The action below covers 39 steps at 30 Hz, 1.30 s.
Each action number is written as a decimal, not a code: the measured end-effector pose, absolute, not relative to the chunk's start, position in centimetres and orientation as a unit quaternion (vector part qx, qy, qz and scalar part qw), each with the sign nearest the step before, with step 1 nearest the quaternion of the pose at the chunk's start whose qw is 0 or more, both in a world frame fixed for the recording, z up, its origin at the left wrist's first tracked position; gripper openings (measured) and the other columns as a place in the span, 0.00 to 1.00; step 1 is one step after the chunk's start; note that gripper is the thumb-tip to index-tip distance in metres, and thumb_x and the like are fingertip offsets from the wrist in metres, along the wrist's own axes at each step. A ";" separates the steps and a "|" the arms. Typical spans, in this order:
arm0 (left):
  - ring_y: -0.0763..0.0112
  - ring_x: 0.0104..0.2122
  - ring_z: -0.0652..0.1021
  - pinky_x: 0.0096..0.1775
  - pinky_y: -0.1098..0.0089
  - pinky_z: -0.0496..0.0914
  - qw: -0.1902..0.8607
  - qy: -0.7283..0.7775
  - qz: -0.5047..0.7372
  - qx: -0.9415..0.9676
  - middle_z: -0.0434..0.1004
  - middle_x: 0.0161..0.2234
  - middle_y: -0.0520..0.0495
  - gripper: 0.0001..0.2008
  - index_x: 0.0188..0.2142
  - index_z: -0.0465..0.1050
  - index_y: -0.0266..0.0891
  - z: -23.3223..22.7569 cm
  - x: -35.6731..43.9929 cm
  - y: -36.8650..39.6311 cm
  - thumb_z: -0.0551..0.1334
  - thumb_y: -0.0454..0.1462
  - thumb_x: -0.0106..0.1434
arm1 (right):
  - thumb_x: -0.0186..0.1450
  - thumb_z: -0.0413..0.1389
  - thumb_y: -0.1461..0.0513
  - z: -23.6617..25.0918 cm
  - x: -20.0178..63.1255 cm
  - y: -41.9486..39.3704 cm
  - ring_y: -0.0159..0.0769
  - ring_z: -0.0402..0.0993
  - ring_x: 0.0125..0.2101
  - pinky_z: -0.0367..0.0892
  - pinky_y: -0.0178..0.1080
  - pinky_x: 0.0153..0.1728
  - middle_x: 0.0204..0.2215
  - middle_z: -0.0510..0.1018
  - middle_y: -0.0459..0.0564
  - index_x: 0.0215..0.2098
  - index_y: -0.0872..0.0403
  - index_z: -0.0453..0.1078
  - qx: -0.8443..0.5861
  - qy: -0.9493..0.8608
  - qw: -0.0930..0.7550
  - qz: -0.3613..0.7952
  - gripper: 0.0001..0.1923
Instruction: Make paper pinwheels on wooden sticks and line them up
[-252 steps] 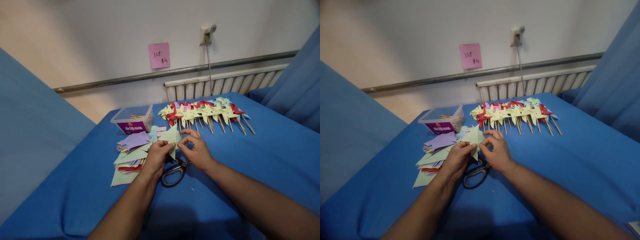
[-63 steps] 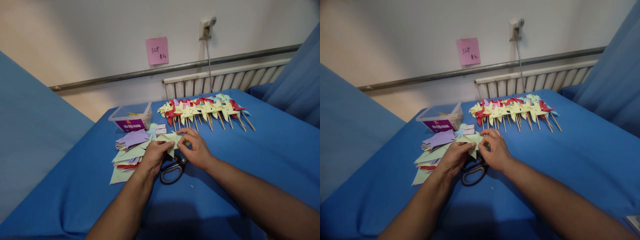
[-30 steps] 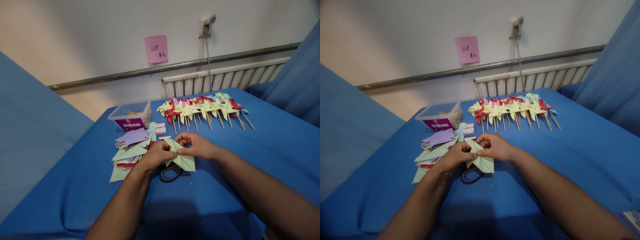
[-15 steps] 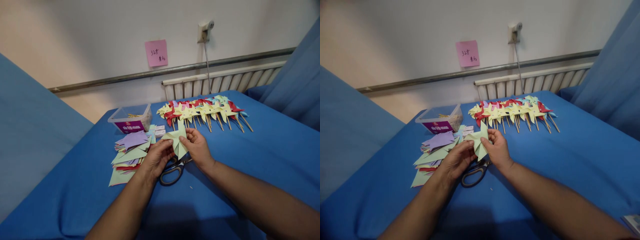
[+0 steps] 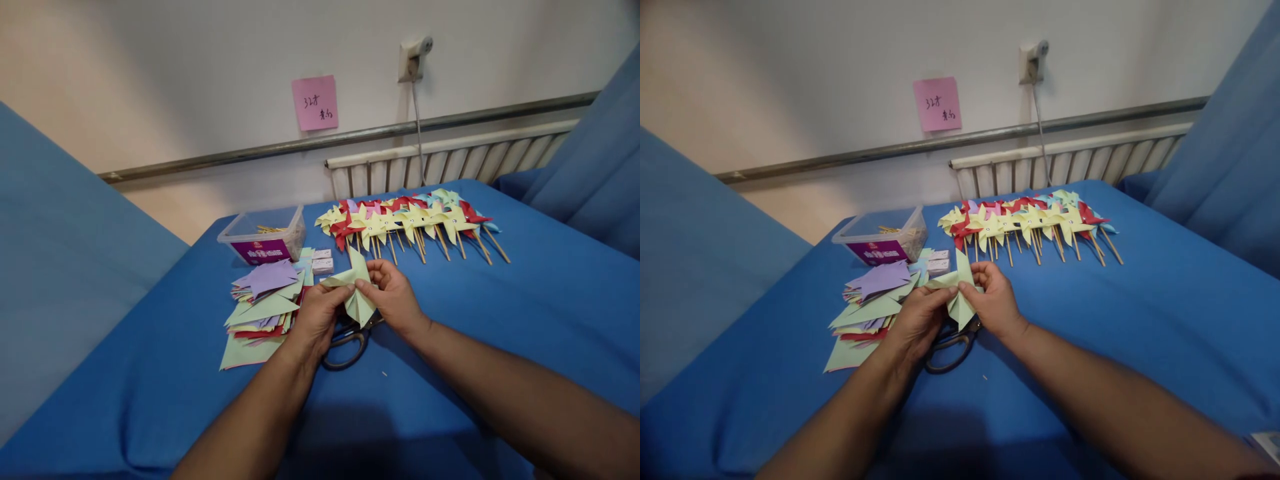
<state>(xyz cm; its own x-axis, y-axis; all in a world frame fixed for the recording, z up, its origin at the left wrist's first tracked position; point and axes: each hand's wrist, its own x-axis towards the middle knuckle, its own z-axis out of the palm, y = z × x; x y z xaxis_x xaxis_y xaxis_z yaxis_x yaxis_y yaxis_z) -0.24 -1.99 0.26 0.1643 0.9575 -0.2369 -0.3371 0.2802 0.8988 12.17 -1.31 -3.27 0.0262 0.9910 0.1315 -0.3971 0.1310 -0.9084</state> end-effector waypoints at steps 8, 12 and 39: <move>0.65 0.29 0.79 0.35 0.68 0.72 0.661 0.424 0.520 0.337 0.81 0.31 0.42 0.15 0.36 0.78 0.31 1.0 -0.7 -1.9 0.71 0.34 0.46 | 0.58 0.55 0.65 -2.4 13.9 -1.5 0.39 0.72 0.43 0.69 0.45 0.43 0.44 0.73 0.52 0.46 0.50 0.65 -0.376 -0.553 0.629 0.397 0.17; 0.65 0.29 0.79 0.35 0.68 0.73 0.668 0.404 0.535 0.324 0.81 0.32 0.43 0.13 0.35 0.77 0.32 1.3 -1.4 -1.5 0.70 0.34 0.49 | 0.53 0.52 0.73 -1.7 14.7 -1.9 0.44 0.62 0.56 0.61 0.50 0.54 0.55 0.65 0.52 0.45 0.48 0.67 -0.375 -0.675 0.593 0.228 0.24; 0.70 0.30 0.77 0.35 0.71 0.72 0.684 0.400 0.537 0.289 0.81 0.33 0.46 0.12 0.36 0.77 0.34 2.0 -1.6 -1.5 0.70 0.32 0.49 | 0.62 0.59 0.63 -1.2 14.8 -2.1 0.44 0.66 0.52 0.62 0.51 0.51 0.51 0.69 0.51 0.38 0.47 0.72 -0.347 -0.749 0.558 0.088 0.06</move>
<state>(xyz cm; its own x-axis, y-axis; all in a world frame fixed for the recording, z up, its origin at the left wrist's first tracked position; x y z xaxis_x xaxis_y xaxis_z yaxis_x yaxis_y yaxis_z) -1.59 -1.52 1.97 0.1034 0.9660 -0.2368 -0.5033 0.2562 0.8253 14.76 -2.12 -1.25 -0.1368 0.6184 0.7738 0.4217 0.7432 -0.5194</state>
